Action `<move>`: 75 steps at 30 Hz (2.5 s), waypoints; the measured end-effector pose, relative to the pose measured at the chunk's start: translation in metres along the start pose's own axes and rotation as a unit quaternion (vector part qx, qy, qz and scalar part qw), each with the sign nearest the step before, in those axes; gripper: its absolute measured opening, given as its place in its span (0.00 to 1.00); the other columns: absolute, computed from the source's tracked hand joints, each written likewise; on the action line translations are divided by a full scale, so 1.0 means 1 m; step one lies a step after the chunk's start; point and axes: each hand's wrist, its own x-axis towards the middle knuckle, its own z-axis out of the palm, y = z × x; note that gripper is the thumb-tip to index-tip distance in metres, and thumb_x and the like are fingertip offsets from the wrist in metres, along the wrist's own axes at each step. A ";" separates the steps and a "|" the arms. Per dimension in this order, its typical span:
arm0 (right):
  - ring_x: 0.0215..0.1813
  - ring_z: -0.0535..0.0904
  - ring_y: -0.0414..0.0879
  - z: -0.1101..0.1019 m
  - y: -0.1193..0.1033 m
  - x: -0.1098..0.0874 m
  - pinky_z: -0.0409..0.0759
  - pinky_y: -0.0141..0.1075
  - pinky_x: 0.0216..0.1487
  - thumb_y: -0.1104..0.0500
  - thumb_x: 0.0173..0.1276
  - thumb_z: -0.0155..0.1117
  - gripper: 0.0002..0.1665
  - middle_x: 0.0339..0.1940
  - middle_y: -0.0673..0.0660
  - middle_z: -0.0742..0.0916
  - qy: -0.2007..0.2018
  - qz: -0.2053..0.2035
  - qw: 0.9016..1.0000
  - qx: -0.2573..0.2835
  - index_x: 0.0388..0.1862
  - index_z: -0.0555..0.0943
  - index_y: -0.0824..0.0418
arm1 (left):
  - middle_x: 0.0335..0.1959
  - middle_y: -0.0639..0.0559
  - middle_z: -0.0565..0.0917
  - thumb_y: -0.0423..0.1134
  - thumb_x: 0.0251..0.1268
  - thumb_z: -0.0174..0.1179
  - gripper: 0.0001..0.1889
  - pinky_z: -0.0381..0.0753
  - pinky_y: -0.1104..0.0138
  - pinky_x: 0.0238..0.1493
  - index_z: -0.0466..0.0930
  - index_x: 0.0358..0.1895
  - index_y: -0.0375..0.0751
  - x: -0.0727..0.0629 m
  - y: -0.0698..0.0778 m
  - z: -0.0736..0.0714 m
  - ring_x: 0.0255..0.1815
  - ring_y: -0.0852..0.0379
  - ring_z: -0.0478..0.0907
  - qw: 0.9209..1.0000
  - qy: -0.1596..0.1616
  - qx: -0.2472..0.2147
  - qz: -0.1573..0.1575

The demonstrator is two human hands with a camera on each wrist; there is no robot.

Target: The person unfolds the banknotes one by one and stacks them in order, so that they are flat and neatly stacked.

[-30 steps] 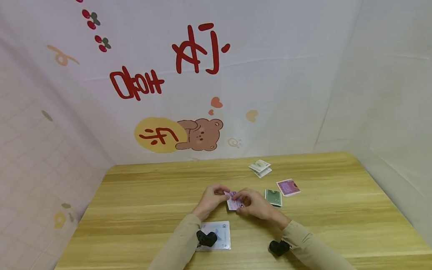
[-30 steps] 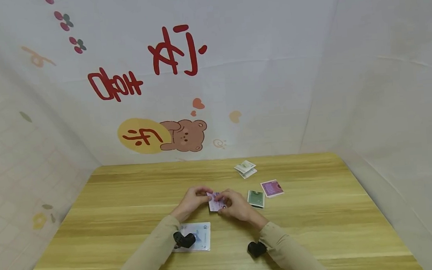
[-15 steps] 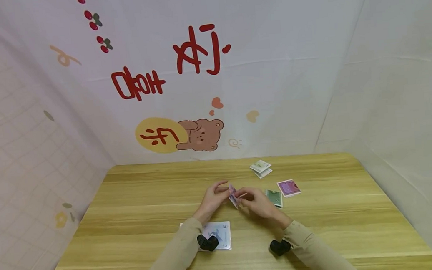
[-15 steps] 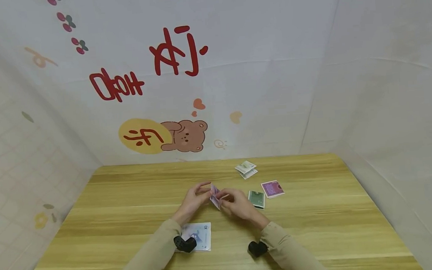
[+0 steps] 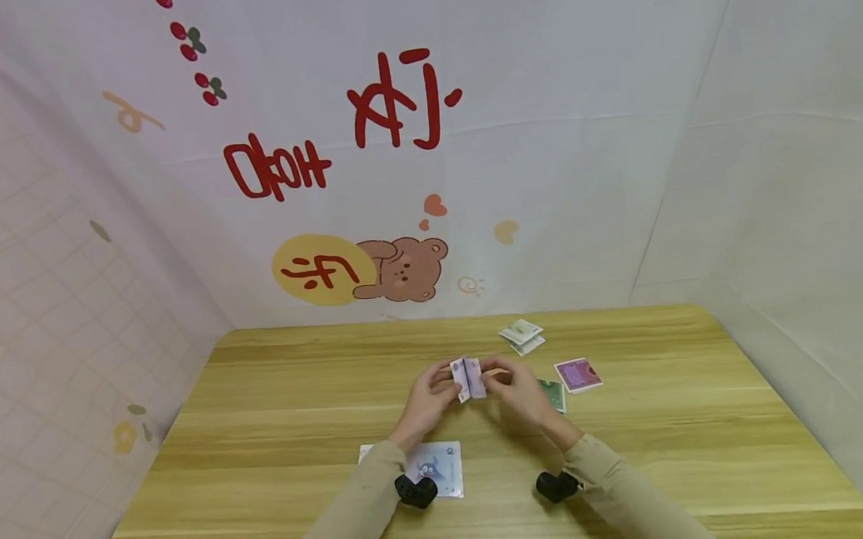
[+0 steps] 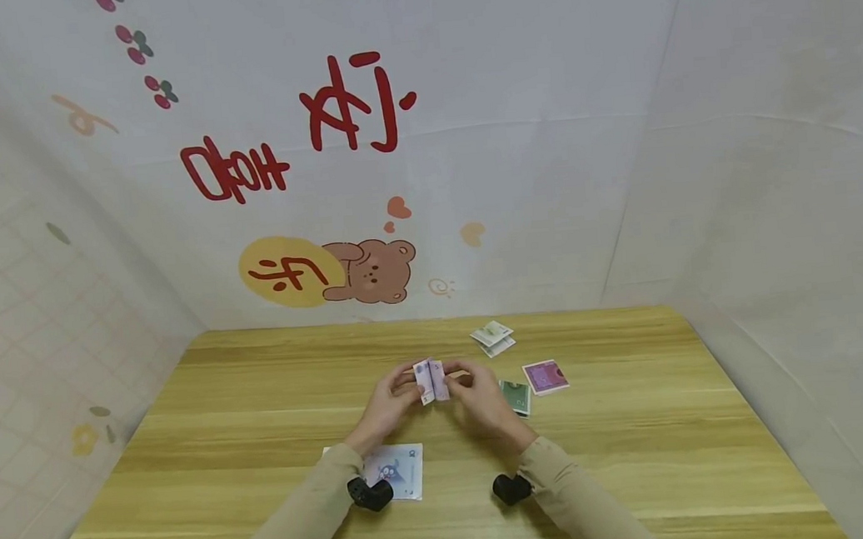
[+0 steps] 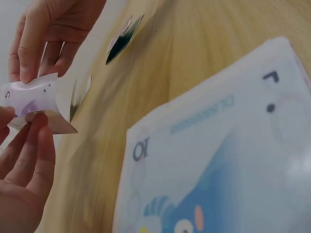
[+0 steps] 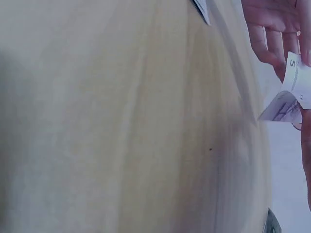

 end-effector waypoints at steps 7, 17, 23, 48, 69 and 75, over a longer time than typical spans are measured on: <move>0.44 0.83 0.63 0.000 -0.004 0.001 0.82 0.46 0.42 0.74 0.66 0.58 0.14 0.49 0.72 0.81 0.038 0.046 0.998 0.029 0.51 0.76 0.77 | 0.46 0.24 0.79 0.20 0.65 0.53 0.21 0.77 0.40 0.44 0.67 0.61 0.22 -0.002 0.002 -0.004 0.45 0.32 0.79 0.999 0.043 0.004 0.021; 0.39 0.81 0.65 -0.003 -0.001 0.001 0.80 0.31 0.37 0.79 0.63 0.57 0.14 0.44 0.76 0.80 0.051 0.013 0.998 0.045 0.49 0.75 0.80 | 0.42 0.22 0.79 0.19 0.65 0.53 0.19 0.76 0.38 0.43 0.69 0.59 0.22 -0.004 -0.001 -0.008 0.43 0.29 0.79 0.998 0.045 -0.001 0.047; 0.38 0.81 0.68 -0.005 0.001 -0.003 0.80 0.33 0.35 0.80 0.63 0.55 0.12 0.44 0.77 0.80 0.044 0.005 0.999 0.029 0.46 0.76 0.81 | 0.41 0.24 0.80 0.20 0.66 0.53 0.12 0.77 0.40 0.41 0.73 0.52 0.20 -0.006 -0.001 -0.013 0.41 0.33 0.79 0.998 0.045 0.022 0.048; 0.32 0.82 0.52 -0.005 0.006 -0.009 0.81 0.32 0.33 0.77 0.61 0.61 0.11 0.40 0.75 0.81 0.072 0.067 0.994 0.053 0.44 0.78 0.79 | 0.43 0.37 0.82 0.20 0.60 0.58 0.10 0.80 0.70 0.43 0.79 0.45 0.27 -0.010 -0.034 -0.053 0.45 0.46 0.80 0.990 0.114 0.074 0.020; 0.28 0.80 0.48 0.021 -0.009 -0.018 0.82 0.39 0.32 0.79 0.63 0.56 0.10 0.41 0.74 0.81 0.037 0.039 0.997 0.062 0.43 0.78 0.79 | 0.40 0.39 0.83 0.20 0.57 0.60 0.11 0.81 0.69 0.40 0.79 0.44 0.28 -0.036 -0.033 -0.083 0.41 0.50 0.81 0.993 0.098 0.050 -0.036; 0.29 0.81 0.49 0.030 -0.010 -0.024 0.81 0.34 0.31 0.79 0.62 0.57 0.10 0.39 0.72 0.81 0.033 0.038 0.997 0.058 0.43 0.78 0.77 | 0.48 0.38 0.79 0.22 0.58 0.61 0.10 0.81 0.68 0.41 0.81 0.43 0.29 -0.045 -0.031 -0.088 0.42 0.46 0.81 0.992 0.100 0.069 -0.035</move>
